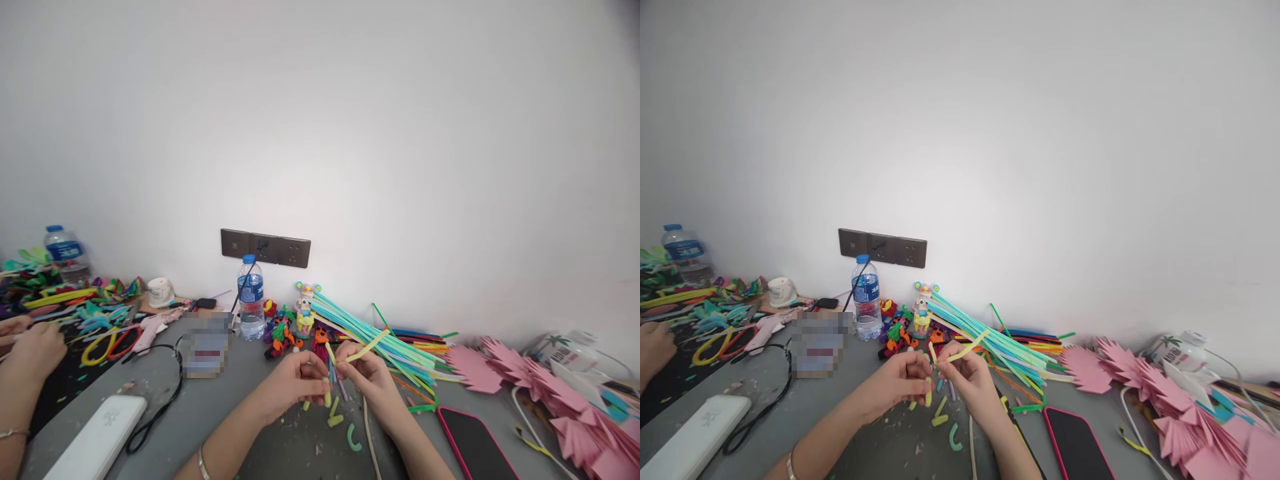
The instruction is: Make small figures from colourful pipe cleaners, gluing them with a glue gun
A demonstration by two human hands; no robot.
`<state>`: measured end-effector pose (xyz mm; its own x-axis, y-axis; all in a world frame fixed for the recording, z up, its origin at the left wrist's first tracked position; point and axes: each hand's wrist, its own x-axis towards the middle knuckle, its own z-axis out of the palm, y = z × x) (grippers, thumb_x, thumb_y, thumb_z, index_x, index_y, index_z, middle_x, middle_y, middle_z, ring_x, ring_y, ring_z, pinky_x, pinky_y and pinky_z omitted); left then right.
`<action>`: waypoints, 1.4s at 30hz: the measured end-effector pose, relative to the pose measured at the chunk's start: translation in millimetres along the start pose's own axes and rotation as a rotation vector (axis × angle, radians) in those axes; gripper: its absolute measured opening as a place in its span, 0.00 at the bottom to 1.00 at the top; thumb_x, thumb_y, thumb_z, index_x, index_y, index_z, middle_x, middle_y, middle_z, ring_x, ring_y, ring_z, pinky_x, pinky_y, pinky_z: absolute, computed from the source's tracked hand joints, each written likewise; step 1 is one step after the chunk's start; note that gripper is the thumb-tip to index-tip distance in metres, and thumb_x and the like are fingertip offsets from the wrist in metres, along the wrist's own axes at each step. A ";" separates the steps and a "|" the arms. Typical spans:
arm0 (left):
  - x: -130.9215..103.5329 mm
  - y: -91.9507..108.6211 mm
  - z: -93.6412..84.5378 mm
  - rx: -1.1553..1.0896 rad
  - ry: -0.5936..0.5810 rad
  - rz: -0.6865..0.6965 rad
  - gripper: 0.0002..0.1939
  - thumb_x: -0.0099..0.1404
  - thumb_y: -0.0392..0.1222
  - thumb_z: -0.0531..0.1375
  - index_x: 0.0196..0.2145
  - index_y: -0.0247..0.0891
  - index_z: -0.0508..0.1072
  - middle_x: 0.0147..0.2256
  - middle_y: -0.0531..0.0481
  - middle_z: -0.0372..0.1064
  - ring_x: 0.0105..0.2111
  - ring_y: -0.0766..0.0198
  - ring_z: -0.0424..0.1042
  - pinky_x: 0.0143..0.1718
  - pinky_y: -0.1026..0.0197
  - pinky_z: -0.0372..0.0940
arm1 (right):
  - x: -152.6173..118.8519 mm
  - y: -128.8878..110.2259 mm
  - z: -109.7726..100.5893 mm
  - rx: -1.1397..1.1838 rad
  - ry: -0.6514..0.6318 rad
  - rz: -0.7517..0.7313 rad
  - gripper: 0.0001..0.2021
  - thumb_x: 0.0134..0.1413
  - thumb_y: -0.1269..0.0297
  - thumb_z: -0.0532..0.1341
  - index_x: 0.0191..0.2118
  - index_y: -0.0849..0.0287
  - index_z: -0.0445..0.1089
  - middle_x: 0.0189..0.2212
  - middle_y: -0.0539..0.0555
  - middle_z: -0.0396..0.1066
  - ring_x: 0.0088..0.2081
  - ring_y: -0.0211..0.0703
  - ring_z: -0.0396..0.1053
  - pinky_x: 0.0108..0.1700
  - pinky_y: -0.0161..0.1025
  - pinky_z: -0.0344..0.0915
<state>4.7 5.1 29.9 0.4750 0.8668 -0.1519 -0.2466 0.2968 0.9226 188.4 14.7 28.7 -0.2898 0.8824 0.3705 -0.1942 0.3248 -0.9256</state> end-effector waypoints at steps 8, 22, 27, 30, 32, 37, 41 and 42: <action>-1.0 -0.9 8.3 0.005 0.127 0.164 0.18 0.51 0.51 0.69 0.31 0.35 0.73 0.29 0.52 0.67 0.30 0.67 0.67 0.30 0.66 0.59 | 2.7 11.0 4.5 -0.083 0.031 -0.049 0.09 0.49 0.58 0.68 0.27 0.58 0.72 0.26 0.51 0.66 0.30 0.42 0.64 0.32 0.37 0.60; -6.6 7.3 7.0 0.176 -0.008 0.091 0.18 0.52 0.53 0.68 0.25 0.33 0.73 0.25 0.54 0.64 0.21 0.73 0.57 0.24 0.67 0.53 | -2.7 13.6 -3.4 0.086 -0.079 0.171 0.12 0.50 0.56 0.67 0.32 0.59 0.70 0.26 0.49 0.70 0.27 0.38 0.67 0.33 0.36 0.62; -11.7 10.3 2.8 0.236 -0.177 -0.019 0.16 0.51 0.51 0.69 0.27 0.34 0.76 0.26 0.53 0.65 0.25 0.69 0.62 0.28 0.65 0.60 | -4.8 7.5 -0.8 0.139 -0.165 0.193 0.11 0.45 0.59 0.70 0.30 0.59 0.72 0.31 0.50 0.71 0.28 0.37 0.67 0.31 0.34 0.63; -14.8 14.4 1.2 0.276 -0.246 -0.047 0.14 0.52 0.49 0.68 0.28 0.34 0.77 0.27 0.52 0.66 0.27 0.68 0.63 0.28 0.65 0.62 | -5.6 3.0 2.3 0.140 -0.211 0.197 0.09 0.45 0.62 0.70 0.30 0.60 0.72 0.28 0.50 0.72 0.28 0.36 0.67 0.31 0.34 0.63; -15.8 16.4 1.0 0.307 -0.255 -0.058 0.13 0.53 0.49 0.67 0.28 0.35 0.76 0.27 0.52 0.66 0.27 0.67 0.63 0.28 0.66 0.63 | -5.6 1.0 2.7 0.149 -0.213 0.208 0.09 0.45 0.63 0.71 0.30 0.60 0.72 0.26 0.49 0.71 0.27 0.36 0.67 0.31 0.33 0.64; -13.8 15.7 6.2 0.471 -0.089 0.104 0.13 0.58 0.50 0.63 0.28 0.36 0.74 0.26 0.53 0.65 0.25 0.67 0.62 0.25 0.67 0.62 | -2.4 0.9 -0.9 0.162 -0.088 0.249 0.12 0.45 0.61 0.71 0.30 0.59 0.69 0.24 0.47 0.70 0.25 0.35 0.68 0.30 0.33 0.64; -11.2 11.2 9.8 0.726 0.107 0.377 0.09 0.60 0.47 0.61 0.29 0.38 0.75 0.27 0.52 0.68 0.25 0.66 0.64 0.24 0.68 0.56 | 0.7 3.8 -0.2 0.114 0.022 0.243 0.13 0.44 0.58 0.71 0.30 0.59 0.69 0.23 0.48 0.71 0.25 0.36 0.68 0.29 0.33 0.64; -10.9 10.2 9.7 0.785 0.134 0.426 0.09 0.61 0.46 0.60 0.30 0.39 0.75 0.27 0.52 0.68 0.24 0.66 0.64 0.24 0.67 0.55 | 1.0 4.3 0.9 0.106 0.035 0.244 0.13 0.44 0.58 0.71 0.30 0.59 0.69 0.23 0.48 0.71 0.25 0.36 0.68 0.29 0.33 0.64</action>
<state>5.2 -5.1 44.4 0.3613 0.8944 0.2636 0.2917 -0.3770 0.8791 186.4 16.7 25.2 -0.3076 0.9422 0.1332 -0.2204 0.0657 -0.9732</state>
